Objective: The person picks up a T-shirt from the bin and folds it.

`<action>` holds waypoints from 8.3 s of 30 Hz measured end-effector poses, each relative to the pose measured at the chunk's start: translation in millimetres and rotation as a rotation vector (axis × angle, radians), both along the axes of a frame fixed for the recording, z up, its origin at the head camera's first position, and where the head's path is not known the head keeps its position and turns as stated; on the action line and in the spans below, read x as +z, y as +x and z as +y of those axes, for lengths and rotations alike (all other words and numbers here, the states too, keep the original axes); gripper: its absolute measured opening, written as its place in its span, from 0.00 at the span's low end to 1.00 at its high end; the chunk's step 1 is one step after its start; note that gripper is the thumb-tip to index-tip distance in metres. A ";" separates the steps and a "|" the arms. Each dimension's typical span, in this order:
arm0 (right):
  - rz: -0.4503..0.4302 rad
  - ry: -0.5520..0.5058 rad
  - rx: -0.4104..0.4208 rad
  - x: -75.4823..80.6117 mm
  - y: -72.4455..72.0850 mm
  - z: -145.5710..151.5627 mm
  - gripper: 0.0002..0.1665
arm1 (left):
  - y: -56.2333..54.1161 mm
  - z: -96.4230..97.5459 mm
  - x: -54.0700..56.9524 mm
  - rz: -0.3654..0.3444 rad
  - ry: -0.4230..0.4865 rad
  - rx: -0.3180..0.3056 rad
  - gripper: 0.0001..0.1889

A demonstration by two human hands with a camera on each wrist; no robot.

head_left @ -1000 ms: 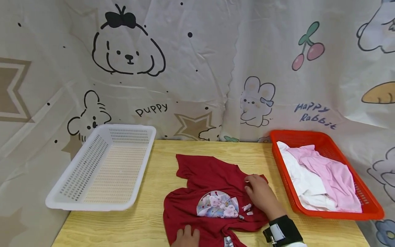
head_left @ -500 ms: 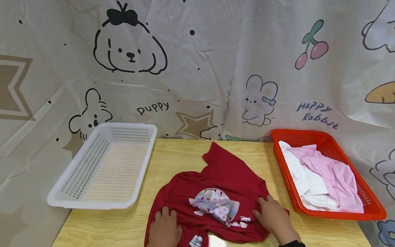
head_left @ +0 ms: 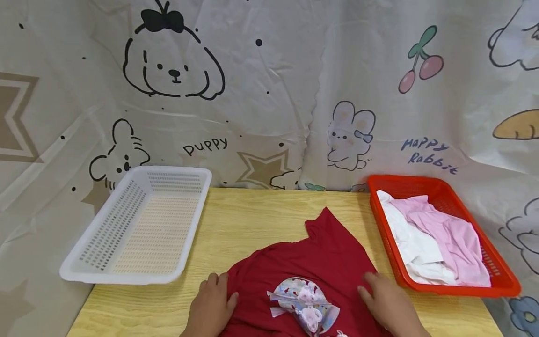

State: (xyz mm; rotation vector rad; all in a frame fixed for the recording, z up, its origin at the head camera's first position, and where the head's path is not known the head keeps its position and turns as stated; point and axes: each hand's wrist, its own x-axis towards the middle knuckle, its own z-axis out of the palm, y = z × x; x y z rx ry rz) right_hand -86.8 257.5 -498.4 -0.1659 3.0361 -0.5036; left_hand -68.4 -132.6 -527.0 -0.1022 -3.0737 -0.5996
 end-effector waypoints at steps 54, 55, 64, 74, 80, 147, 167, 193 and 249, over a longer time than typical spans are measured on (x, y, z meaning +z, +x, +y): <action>0.361 -0.240 -0.029 -31.6 -114.9 -1.4 0.05 | -138.6 4.1 -19.5 0.039 -0.185 0.055 0.08; 0.368 -0.237 -0.034 -29.2 -112.6 -1.6 0.05 | -138.3 4.2 -17.8 0.057 -0.181 0.069 0.07; 0.570 -0.260 -0.106 5.5 -117.1 -4.2 0.04 | -140.1 4.7 43.6 0.350 0.017 0.238 0.08; 0.641 -0.358 -0.234 37.6 -143.3 -8.7 0.04 | -165.9 -9.7 97.9 0.050 0.791 0.308 0.16; 0.415 -0.513 -0.374 43.9 -172.5 -17.9 0.10 | -193.0 -4.8 90.7 0.059 1.117 0.372 0.16; 0.329 -0.310 -0.029 -42.8 -21.5 11.5 0.09 | -54.9 -15.4 -5.7 0.062 0.043 -0.192 0.07; 0.102 -0.096 0.197 -62.5 37.1 28.3 0.19 | 16.5 -47.2 -19.8 0.113 -0.026 -0.286 0.08; 0.294 -0.271 -0.025 36.3 -38.3 25.8 0.12 | -45.2 -33.7 46.1 0.159 0.136 -0.146 0.03; -0.014 -0.070 0.036 -23.0 -24.1 12.0 0.16 | -57.6 5.9 19.8 -0.071 -0.037 -0.142 0.15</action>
